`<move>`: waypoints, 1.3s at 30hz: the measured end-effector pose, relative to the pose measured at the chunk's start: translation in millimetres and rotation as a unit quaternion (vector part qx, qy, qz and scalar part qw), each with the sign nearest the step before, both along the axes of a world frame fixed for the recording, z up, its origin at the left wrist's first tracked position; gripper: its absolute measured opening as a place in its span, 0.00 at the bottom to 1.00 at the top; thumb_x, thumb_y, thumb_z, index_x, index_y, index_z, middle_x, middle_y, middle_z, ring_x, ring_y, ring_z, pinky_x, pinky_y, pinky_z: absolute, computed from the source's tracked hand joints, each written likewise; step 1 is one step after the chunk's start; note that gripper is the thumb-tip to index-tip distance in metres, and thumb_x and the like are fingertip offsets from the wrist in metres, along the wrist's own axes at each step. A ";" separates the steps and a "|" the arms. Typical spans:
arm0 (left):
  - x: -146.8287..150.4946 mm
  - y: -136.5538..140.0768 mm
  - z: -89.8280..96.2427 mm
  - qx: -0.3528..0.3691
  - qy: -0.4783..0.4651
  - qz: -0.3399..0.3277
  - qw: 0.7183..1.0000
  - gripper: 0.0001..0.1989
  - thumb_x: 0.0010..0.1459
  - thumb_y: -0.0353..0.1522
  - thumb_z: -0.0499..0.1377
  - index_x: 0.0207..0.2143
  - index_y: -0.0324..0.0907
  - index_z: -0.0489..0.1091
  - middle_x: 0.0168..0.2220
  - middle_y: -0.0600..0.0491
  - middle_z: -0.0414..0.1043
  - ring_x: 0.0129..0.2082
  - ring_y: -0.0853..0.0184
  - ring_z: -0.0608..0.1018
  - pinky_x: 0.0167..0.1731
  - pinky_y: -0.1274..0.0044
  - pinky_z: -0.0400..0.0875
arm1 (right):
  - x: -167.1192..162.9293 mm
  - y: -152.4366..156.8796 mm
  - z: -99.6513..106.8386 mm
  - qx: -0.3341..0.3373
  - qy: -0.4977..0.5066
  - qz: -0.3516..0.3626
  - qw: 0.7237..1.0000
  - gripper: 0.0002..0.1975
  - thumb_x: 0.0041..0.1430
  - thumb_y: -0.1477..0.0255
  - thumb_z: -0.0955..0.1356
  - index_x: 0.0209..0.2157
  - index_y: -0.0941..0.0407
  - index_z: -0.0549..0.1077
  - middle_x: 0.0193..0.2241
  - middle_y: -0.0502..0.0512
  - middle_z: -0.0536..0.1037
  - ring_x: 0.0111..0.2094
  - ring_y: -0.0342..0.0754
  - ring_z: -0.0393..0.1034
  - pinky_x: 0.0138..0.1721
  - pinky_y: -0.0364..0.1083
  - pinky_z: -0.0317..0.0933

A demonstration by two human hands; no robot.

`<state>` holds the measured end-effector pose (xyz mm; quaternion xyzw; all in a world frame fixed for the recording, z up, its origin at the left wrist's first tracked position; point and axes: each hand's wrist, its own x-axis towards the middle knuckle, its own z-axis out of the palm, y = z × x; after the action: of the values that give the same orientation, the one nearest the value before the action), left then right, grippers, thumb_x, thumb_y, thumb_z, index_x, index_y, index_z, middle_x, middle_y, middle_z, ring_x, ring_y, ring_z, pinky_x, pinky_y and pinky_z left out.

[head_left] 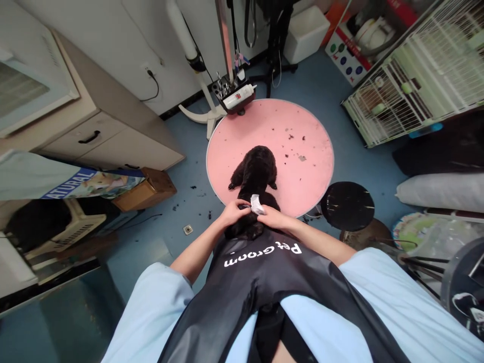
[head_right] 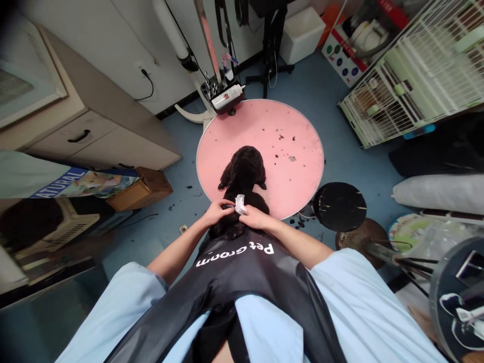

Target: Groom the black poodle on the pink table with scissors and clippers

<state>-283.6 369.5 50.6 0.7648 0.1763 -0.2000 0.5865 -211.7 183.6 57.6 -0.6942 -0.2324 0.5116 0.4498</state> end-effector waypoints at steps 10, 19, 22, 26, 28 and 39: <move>2.5 -11.8 -4.7 0.101 -0.029 -0.031 0.994 0.22 0.60 0.39 0.47 0.31 0.35 0.77 0.27 0.52 0.75 0.28 0.67 0.74 0.30 0.78 0.65 | 58.4 23.0 -20.3 -0.095 0.392 0.190 0.895 0.04 0.44 0.77 0.66 0.22 0.59 0.65 0.12 0.43 0.65 0.09 0.35 0.50 0.12 0.37 0.54; 14.4 -25.8 17.8 0.091 -0.116 -0.101 0.984 0.18 0.56 0.27 0.48 0.42 0.40 0.76 0.39 0.50 0.78 0.36 0.66 0.77 0.40 0.76 0.69 | 67.4 2.5 -16.8 -0.133 0.538 0.164 0.816 0.12 0.55 0.71 0.59 0.23 0.61 0.67 0.06 0.43 0.57 0.07 0.37 0.48 0.13 0.38 0.61; 15.7 -30.1 15.1 0.106 -0.133 -0.101 0.980 0.18 0.56 0.27 0.49 0.42 0.40 0.75 0.39 0.49 0.77 0.38 0.64 0.78 0.42 0.74 0.70 | 60.5 5.3 -12.1 -0.121 0.577 0.090 0.802 0.10 0.56 0.75 0.58 0.24 0.61 0.66 0.07 0.41 0.53 0.08 0.38 0.52 0.15 0.37 0.63; 7.3 -26.1 6.0 0.139 -0.126 -0.086 0.978 0.23 0.56 0.27 0.49 0.54 0.39 0.68 0.48 0.47 0.74 0.46 0.62 0.76 0.48 0.72 0.69 | 32.9 10.0 -7.7 -0.004 0.612 -0.142 0.778 0.09 0.56 0.81 0.59 0.23 0.58 0.60 0.10 0.39 0.54 0.08 0.32 0.46 0.16 0.32 0.61; 2.0 -23.7 4.9 0.159 -0.118 -0.077 0.977 0.24 0.57 0.27 0.49 0.56 0.38 0.66 0.50 0.46 0.73 0.47 0.62 0.76 0.50 0.72 0.69 | 17.1 9.4 -6.8 0.005 0.600 -0.210 0.772 0.11 0.57 0.81 0.59 0.22 0.57 0.58 0.10 0.39 0.54 0.08 0.32 0.46 0.15 0.31 0.58; -2.9 -23.9 12.9 0.144 -0.118 -0.048 0.981 0.26 0.56 0.27 0.49 0.57 0.35 0.64 0.52 0.45 0.71 0.49 0.62 0.75 0.52 0.72 0.68 | -7.2 -3.9 14.5 0.024 0.539 -0.278 0.795 0.12 0.59 0.79 0.59 0.21 0.56 0.56 0.09 0.38 0.50 0.09 0.33 0.40 0.13 0.32 0.53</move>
<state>-286.5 345.6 63.5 0.8671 0.0958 -0.1088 0.4766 -219.0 179.6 72.1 -0.3296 0.2385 0.6506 0.6413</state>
